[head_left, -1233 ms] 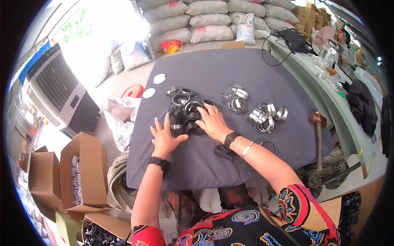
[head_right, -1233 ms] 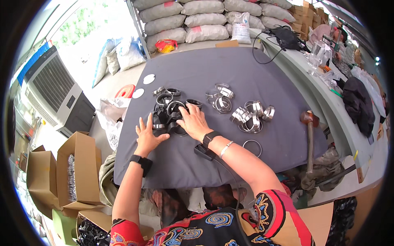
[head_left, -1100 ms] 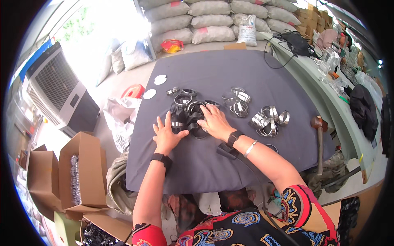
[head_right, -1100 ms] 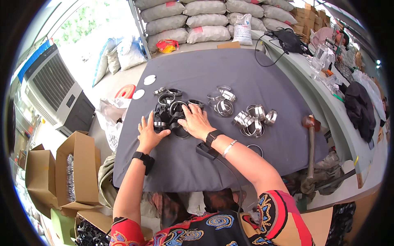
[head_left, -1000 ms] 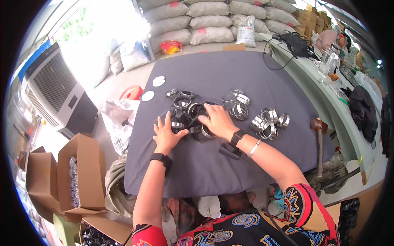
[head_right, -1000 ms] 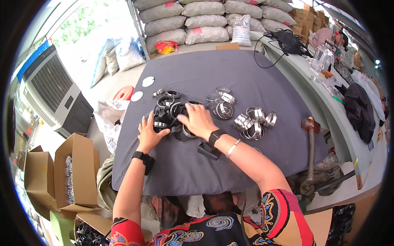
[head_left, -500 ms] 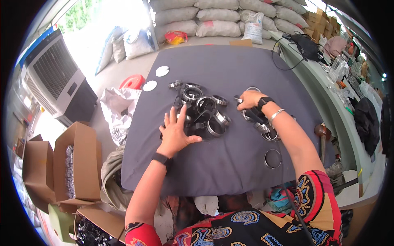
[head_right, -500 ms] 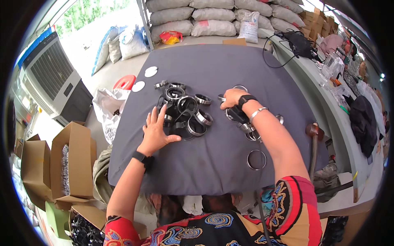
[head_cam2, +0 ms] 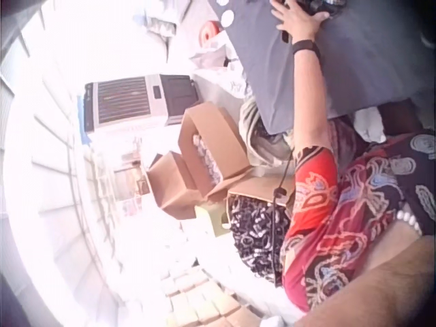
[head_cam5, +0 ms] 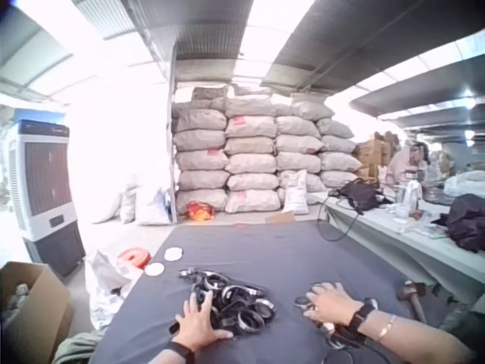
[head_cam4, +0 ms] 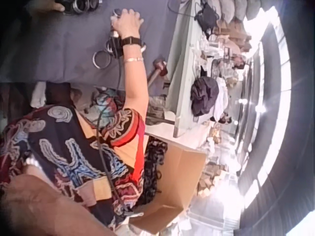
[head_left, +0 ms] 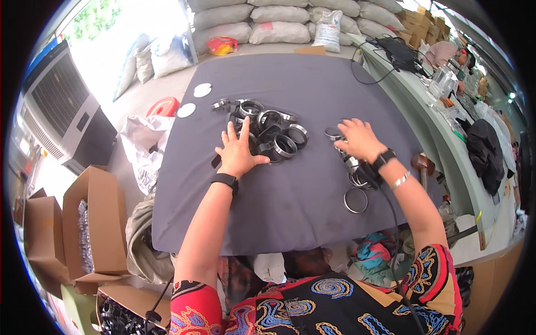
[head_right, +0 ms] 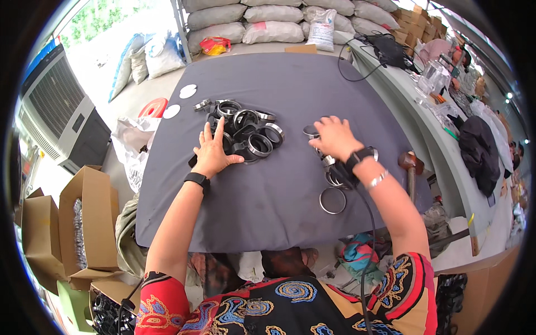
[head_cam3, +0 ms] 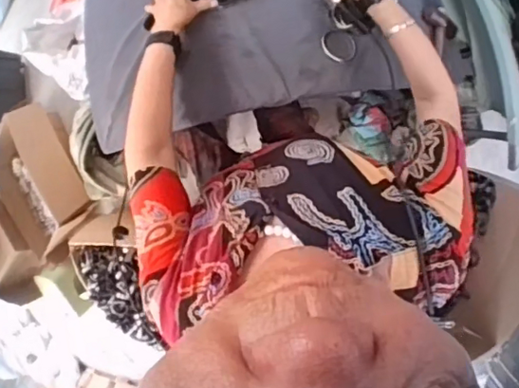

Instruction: Assembling metal rings into plastic pipe clamps and sorting them.

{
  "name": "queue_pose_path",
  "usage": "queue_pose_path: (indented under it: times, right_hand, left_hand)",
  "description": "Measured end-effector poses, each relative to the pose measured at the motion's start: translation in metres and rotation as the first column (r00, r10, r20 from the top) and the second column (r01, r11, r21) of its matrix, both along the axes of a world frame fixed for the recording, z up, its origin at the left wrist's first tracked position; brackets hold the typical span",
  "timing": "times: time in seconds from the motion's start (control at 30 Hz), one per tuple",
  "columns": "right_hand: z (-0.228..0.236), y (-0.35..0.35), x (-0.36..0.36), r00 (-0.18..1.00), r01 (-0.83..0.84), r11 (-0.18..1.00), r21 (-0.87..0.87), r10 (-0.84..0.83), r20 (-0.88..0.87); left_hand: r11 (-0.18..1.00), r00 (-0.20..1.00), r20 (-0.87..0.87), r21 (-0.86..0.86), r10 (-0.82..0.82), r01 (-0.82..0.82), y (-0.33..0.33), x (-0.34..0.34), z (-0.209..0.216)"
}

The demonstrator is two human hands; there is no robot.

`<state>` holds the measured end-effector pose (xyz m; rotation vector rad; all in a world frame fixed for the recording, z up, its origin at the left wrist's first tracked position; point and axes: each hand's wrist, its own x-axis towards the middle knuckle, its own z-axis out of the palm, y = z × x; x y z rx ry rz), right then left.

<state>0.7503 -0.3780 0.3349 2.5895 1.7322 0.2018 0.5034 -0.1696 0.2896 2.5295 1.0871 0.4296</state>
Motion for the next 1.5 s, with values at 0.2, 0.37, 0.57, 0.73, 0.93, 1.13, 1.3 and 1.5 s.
queue_pose_path:
  times: [0.2,0.37,0.57,0.73,0.93,1.13,1.3,1.5]
  right_hand:
    - [-0.017,-0.082,-0.118,0.955,-0.296,0.955,0.017,0.295,0.028]
    - [-0.072,-0.109,-0.082,0.984,-0.171,0.985,-0.004,0.171,0.048]
    - [-0.066,-0.092,-0.036,0.974,-0.199,0.979,-0.034,0.202,0.101]
    - [-0.064,-0.108,-0.008,0.978,-0.066,0.993,-0.103,0.085,0.191]
    - [-0.057,-0.104,-0.079,0.994,-0.11,0.967,0.229,0.103,0.041]
    - [-0.098,-0.123,-0.128,0.98,0.036,0.917,0.397,0.045,-0.194]
    - [-0.094,-0.116,-0.141,0.982,0.025,0.908,0.419,0.057,-0.182]
    - [-0.09,-0.126,-0.146,0.991,0.031,0.922,0.386,0.021,-0.129]
  left_hand:
    - [0.999,1.0,0.009,0.054,-0.006,0.005,-0.008,-0.021,0.0]
    - [0.906,0.925,0.037,0.219,-0.379,0.363,-0.096,-0.048,0.006]
    - [0.72,0.723,-0.189,0.098,-0.664,0.687,-0.195,-0.061,-0.027]
    - [0.77,0.786,-0.097,0.159,-0.611,0.618,-0.178,-0.058,-0.01]
    - [0.977,0.992,0.125,0.215,-0.019,-0.009,-0.036,-0.057,0.015]
    - [0.967,0.881,0.43,-0.234,0.199,-0.103,0.107,-0.035,-0.012]
    - [0.918,0.875,0.43,-0.394,0.221,-0.038,0.164,-0.002,-0.036]
    - [0.963,0.923,0.37,-0.271,0.103,0.001,0.176,0.074,-0.034]
